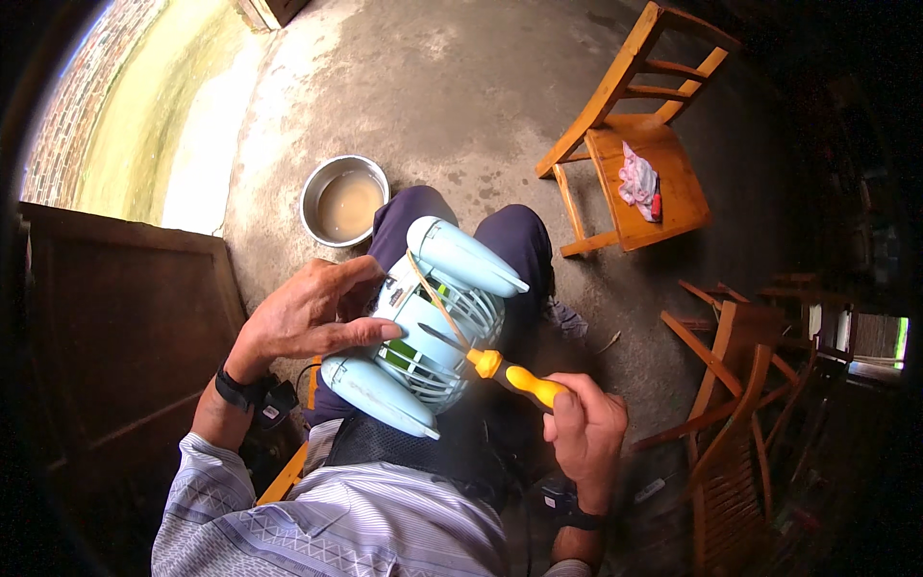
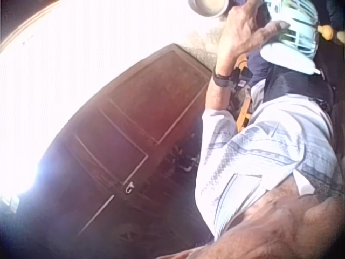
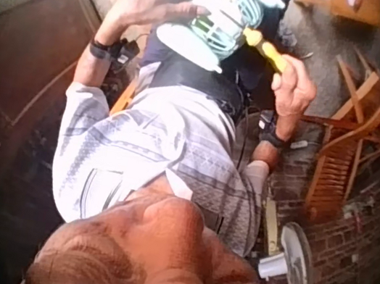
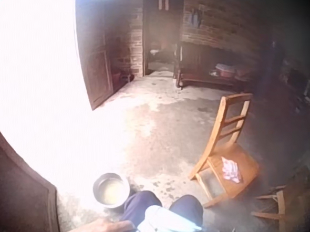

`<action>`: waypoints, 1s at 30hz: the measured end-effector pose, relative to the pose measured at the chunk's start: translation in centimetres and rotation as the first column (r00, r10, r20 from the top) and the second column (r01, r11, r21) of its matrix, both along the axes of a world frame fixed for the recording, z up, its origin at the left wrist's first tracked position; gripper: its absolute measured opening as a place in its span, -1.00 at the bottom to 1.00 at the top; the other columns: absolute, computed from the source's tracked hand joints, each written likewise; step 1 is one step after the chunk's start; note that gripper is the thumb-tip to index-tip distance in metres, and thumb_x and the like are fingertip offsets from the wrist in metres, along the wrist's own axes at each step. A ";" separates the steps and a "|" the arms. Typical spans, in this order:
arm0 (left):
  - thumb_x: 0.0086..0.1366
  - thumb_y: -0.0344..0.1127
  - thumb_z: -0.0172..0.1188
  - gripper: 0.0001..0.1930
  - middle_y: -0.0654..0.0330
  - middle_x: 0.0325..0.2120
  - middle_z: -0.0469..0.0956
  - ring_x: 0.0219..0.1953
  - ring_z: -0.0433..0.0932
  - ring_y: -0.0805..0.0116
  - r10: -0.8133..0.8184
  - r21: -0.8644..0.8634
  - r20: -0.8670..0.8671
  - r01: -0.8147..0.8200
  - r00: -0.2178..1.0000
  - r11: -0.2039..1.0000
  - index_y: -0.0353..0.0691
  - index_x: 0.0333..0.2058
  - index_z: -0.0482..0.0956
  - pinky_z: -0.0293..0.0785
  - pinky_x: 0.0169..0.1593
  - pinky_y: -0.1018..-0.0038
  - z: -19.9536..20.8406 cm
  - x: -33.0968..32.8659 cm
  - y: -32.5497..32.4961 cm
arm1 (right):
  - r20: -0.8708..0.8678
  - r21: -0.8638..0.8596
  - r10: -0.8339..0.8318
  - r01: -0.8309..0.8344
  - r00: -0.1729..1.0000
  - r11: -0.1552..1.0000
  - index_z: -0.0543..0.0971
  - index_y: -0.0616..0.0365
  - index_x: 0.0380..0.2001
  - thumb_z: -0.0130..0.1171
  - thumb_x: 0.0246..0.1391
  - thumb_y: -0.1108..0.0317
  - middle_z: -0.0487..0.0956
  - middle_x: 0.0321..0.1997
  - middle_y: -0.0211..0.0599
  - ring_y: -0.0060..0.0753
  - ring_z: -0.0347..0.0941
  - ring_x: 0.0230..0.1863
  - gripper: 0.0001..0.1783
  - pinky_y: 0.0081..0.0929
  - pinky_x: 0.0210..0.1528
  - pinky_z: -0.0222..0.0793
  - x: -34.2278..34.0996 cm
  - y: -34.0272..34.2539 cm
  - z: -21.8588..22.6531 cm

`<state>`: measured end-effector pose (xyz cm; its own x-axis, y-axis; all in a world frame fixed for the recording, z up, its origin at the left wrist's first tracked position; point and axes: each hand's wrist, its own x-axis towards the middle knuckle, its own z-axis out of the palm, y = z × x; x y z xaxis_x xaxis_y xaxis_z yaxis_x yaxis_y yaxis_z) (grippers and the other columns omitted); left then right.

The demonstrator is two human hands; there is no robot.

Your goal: Repairing a small portable electric fan using a screwdriver.

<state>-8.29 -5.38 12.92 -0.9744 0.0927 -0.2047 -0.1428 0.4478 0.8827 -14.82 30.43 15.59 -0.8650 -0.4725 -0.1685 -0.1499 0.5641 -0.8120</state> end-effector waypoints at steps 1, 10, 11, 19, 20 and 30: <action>0.26 0.11 0.52 -0.43 0.19 -0.61 0.46 -0.57 0.38 0.41 0.004 -0.013 0.028 -0.004 1.000 1.000 -0.35 -0.18 0.58 0.29 -0.45 0.36 0.3 0.0 0.0 | 0.105 0.007 -0.036 0.035 0.994 0.999 0.69 0.28 -0.05 0.14 0.41 0.04 0.63 -0.59 -0.35 -0.45 0.62 -0.54 -0.54 -0.49 -0.34 0.49 -0.1 0.0 0.0; 0.26 0.09 0.52 -0.45 0.18 -0.63 0.42 -0.57 0.38 0.39 0.030 -0.049 0.035 -0.029 0.999 0.998 -0.34 -0.18 0.58 0.28 -0.45 0.34 0.6 0.3 -0.1 | -0.349 -0.113 0.049 -0.093 0.936 0.989 0.67 0.28 0.02 0.32 0.27 0.21 0.71 -0.10 -0.07 -0.15 0.70 -0.10 -0.61 -0.31 -0.05 0.61 0.2 -0.9 0.0; 0.27 0.09 0.52 -0.45 0.18 -0.63 0.41 -0.57 0.38 0.39 0.018 -0.040 0.039 -0.017 0.999 0.999 -0.34 -0.18 0.58 0.28 -0.45 0.33 0.5 -0.1 0.0 | -0.416 -0.059 0.113 -0.151 0.902 0.987 0.67 0.26 0.02 0.35 0.23 0.24 0.71 -0.07 -0.06 -0.11 0.70 -0.06 -0.61 -0.30 -0.01 0.62 -0.2 -0.3 -0.5; 0.33 0.10 0.43 -0.47 -0.06 -0.63 0.39 -0.54 0.45 0.03 0.036 -0.082 0.022 -0.034 0.999 0.996 -0.36 -0.27 0.52 0.34 -0.36 0.15 1.4 0.1 0.4 | 0.067 0.014 0.017 -0.018 0.998 1.000 0.67 0.27 0.09 -0.10 0.52 0.17 0.73 -0.32 -0.22 -0.46 0.55 -0.59 -0.53 -0.44 -0.33 0.52 -0.2 -1.4 0.7; 0.33 0.10 0.42 -0.47 -0.07 -0.63 0.39 -0.54 0.45 0.02 0.035 -0.054 0.029 -0.033 0.999 0.998 -0.36 -0.27 0.52 0.34 -0.36 0.15 1.3 0.1 0.5 | 0.064 0.012 0.019 -0.020 0.998 1.000 0.67 0.27 0.09 -0.10 0.52 0.17 0.73 -0.32 -0.22 -0.46 0.55 -0.59 -0.53 -0.44 -0.33 0.52 -0.2 -1.4 0.8; 0.34 0.11 0.42 -0.46 -0.05 -0.65 0.38 -0.55 0.43 0.03 0.036 -0.060 0.021 -0.035 0.999 0.998 -0.36 -0.25 0.54 0.33 -0.36 0.15 0.7 0.2 0.1 | -0.357 -0.005 0.099 -0.108 0.929 0.994 0.67 0.31 -0.03 0.37 0.15 0.23 0.69 -0.19 -0.06 -0.10 0.69 -0.24 -0.59 -0.31 -0.20 0.55 0.1 -1.0 0.1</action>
<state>-8.05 -5.27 13.60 -0.9720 0.0451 -0.2306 -0.1790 0.4937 0.8510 -14.67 29.43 15.73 -0.8123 -0.5627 0.1535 -0.4878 0.5111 -0.7077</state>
